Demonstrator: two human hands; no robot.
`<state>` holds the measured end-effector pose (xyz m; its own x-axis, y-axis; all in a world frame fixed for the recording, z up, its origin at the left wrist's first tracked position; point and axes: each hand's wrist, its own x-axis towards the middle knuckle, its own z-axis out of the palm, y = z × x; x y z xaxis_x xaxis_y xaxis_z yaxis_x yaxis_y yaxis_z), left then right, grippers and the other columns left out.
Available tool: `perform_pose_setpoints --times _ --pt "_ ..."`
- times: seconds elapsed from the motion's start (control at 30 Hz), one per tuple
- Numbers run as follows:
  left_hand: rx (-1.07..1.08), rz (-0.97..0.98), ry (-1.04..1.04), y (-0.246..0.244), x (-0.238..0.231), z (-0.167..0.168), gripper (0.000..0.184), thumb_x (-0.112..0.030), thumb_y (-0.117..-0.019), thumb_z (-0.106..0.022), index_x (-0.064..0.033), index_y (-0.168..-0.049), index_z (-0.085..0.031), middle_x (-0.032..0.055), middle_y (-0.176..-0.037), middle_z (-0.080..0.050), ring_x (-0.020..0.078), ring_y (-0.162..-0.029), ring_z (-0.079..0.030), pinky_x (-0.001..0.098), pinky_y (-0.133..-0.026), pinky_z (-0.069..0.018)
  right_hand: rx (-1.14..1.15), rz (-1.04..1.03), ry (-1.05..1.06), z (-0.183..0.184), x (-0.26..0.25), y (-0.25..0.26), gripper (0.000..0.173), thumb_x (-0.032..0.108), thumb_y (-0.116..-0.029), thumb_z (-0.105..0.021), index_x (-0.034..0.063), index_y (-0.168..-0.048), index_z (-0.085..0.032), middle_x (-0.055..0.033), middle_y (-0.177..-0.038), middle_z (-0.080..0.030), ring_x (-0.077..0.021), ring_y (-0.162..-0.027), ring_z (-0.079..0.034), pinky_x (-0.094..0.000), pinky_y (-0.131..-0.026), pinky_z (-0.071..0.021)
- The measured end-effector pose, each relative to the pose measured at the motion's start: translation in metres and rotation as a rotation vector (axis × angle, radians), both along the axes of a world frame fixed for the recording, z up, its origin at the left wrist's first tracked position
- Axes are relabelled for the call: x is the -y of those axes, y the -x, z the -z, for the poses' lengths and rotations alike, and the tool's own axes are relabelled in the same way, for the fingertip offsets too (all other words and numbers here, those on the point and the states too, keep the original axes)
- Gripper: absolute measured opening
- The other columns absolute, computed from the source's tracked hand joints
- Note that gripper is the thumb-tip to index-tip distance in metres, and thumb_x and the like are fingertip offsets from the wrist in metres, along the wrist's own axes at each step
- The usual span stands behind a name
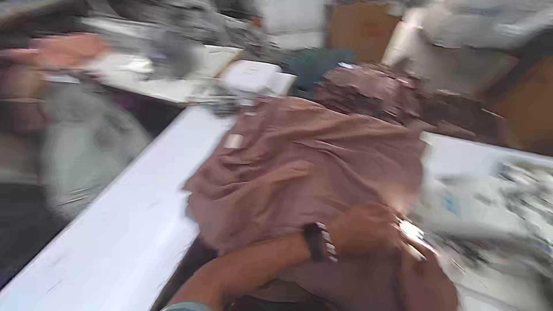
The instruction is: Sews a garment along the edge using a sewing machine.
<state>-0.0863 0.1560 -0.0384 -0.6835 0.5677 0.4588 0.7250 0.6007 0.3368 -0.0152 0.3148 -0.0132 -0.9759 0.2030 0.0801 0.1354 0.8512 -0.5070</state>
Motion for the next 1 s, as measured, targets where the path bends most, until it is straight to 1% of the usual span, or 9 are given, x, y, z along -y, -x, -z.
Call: perform_pose_setpoints --times 0.03,0.1,0.17,0.27,0.43,0.6,0.7,0.87,1.0 --pt "0.022 0.052 0.02 -0.001 0.001 0.004 0.027 -0.029 -0.1054 -0.052 -0.0147 -0.115 -0.073 0.0013 -0.128 -0.07 0.0186 -0.131 -0.058 0.0401 -0.115 -0.0432 -0.003 0.027 0.081 -0.001 -0.006 -0.001 0.034 0.029 -0.1009 -0.058 0.0034 -0.12 -0.07 -0.0155 -0.084 -0.073 -0.0311 -0.073 -0.071 -0.0561 -0.067 -0.0571" --pt "0.08 0.081 0.049 0.001 0.004 0.011 0.028 -0.024 -0.1053 -0.05 -0.0151 -0.121 -0.072 0.0023 -0.134 -0.068 0.0203 -0.136 -0.055 0.0436 -0.117 -0.0418 -0.001 0.05 0.271 0.004 -0.02 -0.003 0.033 0.029 -0.1055 -0.05 0.0055 -0.112 -0.073 -0.0052 -0.083 -0.073 -0.0163 -0.073 -0.069 -0.0414 -0.067 -0.0584" --pt "0.095 0.085 0.06 0.002 0.004 0.012 0.03 -0.025 -0.1068 -0.047 -0.0163 -0.125 -0.07 0.0009 -0.138 -0.065 0.0199 -0.139 -0.051 0.0438 -0.119 -0.039 0.016 0.055 0.428 0.009 -0.033 -0.001 0.038 0.027 -0.1084 -0.042 0.0072 -0.11 -0.074 -0.0005 -0.082 -0.074 -0.0104 -0.071 -0.069 -0.0348 -0.067 -0.0583" --pt "0.042 0.063 0.04 0.002 0.005 0.011 0.029 -0.024 -0.1057 -0.049 -0.0153 -0.122 -0.071 0.001 -0.135 -0.067 0.0205 -0.136 -0.054 0.0435 -0.116 -0.0416 0.091 0.094 0.509 0.009 -0.029 0.004 0.03 0.029 -0.1062 -0.051 0.0122 -0.108 -0.076 0.0044 -0.07 -0.066 -0.0072 -0.059 -0.058 -0.0304 -0.057 -0.0502" --pt "0.044 0.05 0.045 0.003 0.003 0.01 0.03 -0.026 -0.1062 -0.048 -0.0155 -0.122 -0.071 -0.0013 -0.135 -0.067 0.0188 -0.135 -0.055 0.0419 -0.113 -0.0429 0.102 0.096 0.191 0.008 -0.008 0.003 0.03 0.041 -0.1008 -0.057 0.0217 -0.116 -0.075 0.0069 -0.067 -0.068 -0.0111 -0.056 -0.062 -0.0381 -0.055 -0.052" --pt "0.082 0.019 0.112 0.0 0.004 0.012 0.033 -0.026 -0.1059 -0.043 -0.0151 -0.124 -0.069 -0.0011 -0.135 -0.067 0.0205 -0.139 -0.051 0.0424 -0.115 -0.0409 -0.129 0.023 -0.228 0.017 0.006 -0.011 0.035 0.022 -0.1007 -0.05 0.0117 -0.12 -0.077 -0.0041 -0.067 -0.07 -0.0216 -0.05 -0.064 -0.0403 -0.043 -0.049" --pt "0.105 0.001 0.143 -0.002 0.003 0.011 0.035 -0.026 -0.1059 -0.041 -0.0142 -0.125 -0.067 -0.0002 -0.136 -0.066 0.0208 -0.141 -0.049 0.0419 -0.116 -0.0404 -0.122 -0.017 -0.278 0.016 0.004 -0.014 0.036 0.02 -0.1007 -0.048 0.0105 -0.121 -0.077 -0.005 -0.063 -0.067 -0.0229 -0.047 -0.062 -0.0404 -0.041 -0.0474" --pt "0.083 0.042 0.157 0.018 0.008 0.015 0.038 -0.028 -0.1063 -0.038 -0.0128 -0.126 -0.067 0.0025 -0.137 -0.065 0.0215 -0.141 -0.049 0.0413 -0.116 -0.0398 -0.016 -0.011 -0.356 0.012 0.004 -0.001 0.04 0.022 -0.1015 -0.045 0.0176 -0.129 -0.074 -0.0046 -0.057 -0.062 -0.0247 -0.046 -0.061 -0.0409 -0.042 -0.0457" --pt "0.07 -0.049 0.279 0.019 0.0 0.001 0.038 -0.027 -0.1077 -0.036 -0.013 -0.128 -0.065 0.0002 -0.146 -0.06 0.021 -0.147 -0.042 0.045 -0.123 -0.03 -0.013 0.064 -0.434 0.014 0.014 0.004 0.041 0.027 -0.1024 -0.044 0.0232 -0.131 -0.073 -0.0021 -0.058 -0.063 -0.0221 -0.047 -0.061 -0.0393 -0.041 -0.0449"
